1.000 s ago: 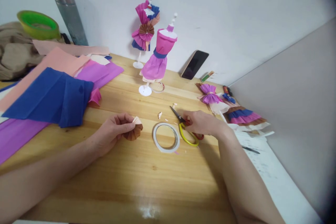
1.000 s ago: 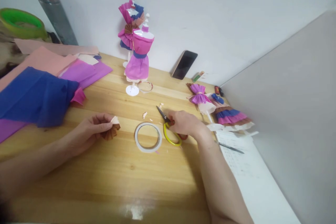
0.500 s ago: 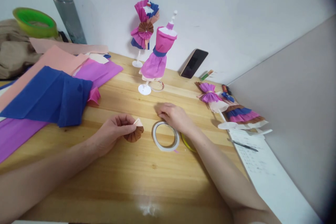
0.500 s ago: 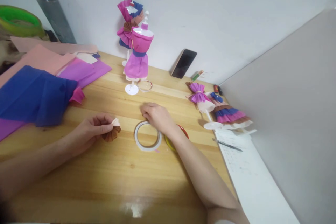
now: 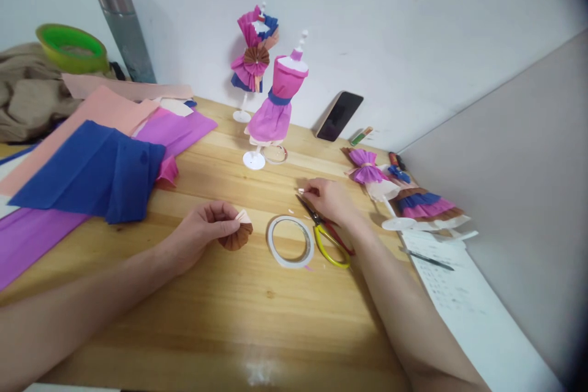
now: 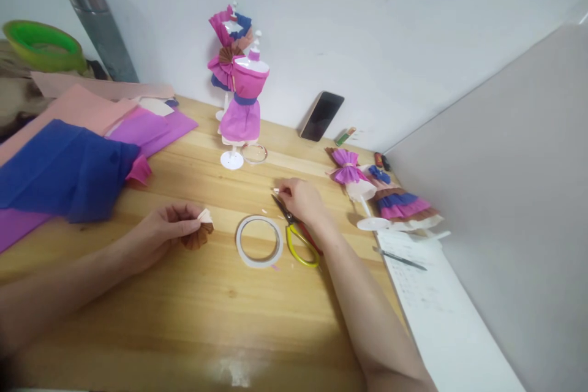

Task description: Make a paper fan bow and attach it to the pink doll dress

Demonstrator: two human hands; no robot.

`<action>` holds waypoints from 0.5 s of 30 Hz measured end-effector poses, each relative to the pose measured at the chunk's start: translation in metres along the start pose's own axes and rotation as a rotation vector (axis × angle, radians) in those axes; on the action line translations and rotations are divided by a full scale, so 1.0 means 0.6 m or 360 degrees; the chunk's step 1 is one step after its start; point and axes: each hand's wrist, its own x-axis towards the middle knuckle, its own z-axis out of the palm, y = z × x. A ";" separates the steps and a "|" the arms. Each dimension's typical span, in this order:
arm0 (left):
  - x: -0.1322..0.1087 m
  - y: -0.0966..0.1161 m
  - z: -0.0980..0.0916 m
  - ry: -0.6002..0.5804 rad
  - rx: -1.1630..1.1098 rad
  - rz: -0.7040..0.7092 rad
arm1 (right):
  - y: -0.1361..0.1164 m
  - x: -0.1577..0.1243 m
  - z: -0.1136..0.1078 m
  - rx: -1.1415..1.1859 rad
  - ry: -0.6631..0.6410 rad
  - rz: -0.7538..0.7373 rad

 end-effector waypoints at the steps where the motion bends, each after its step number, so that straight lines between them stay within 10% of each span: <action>1: 0.000 -0.001 -0.001 0.0004 -0.0009 0.0012 | -0.001 -0.003 -0.004 -0.0072 0.0003 0.0048; 8: 0.000 -0.002 0.005 0.0064 -0.0015 0.0076 | -0.039 -0.033 -0.037 -0.0283 0.0139 0.0268; 15: -0.006 -0.006 0.031 0.0234 0.0041 0.0203 | -0.175 -0.088 -0.005 0.1223 0.0040 -0.0182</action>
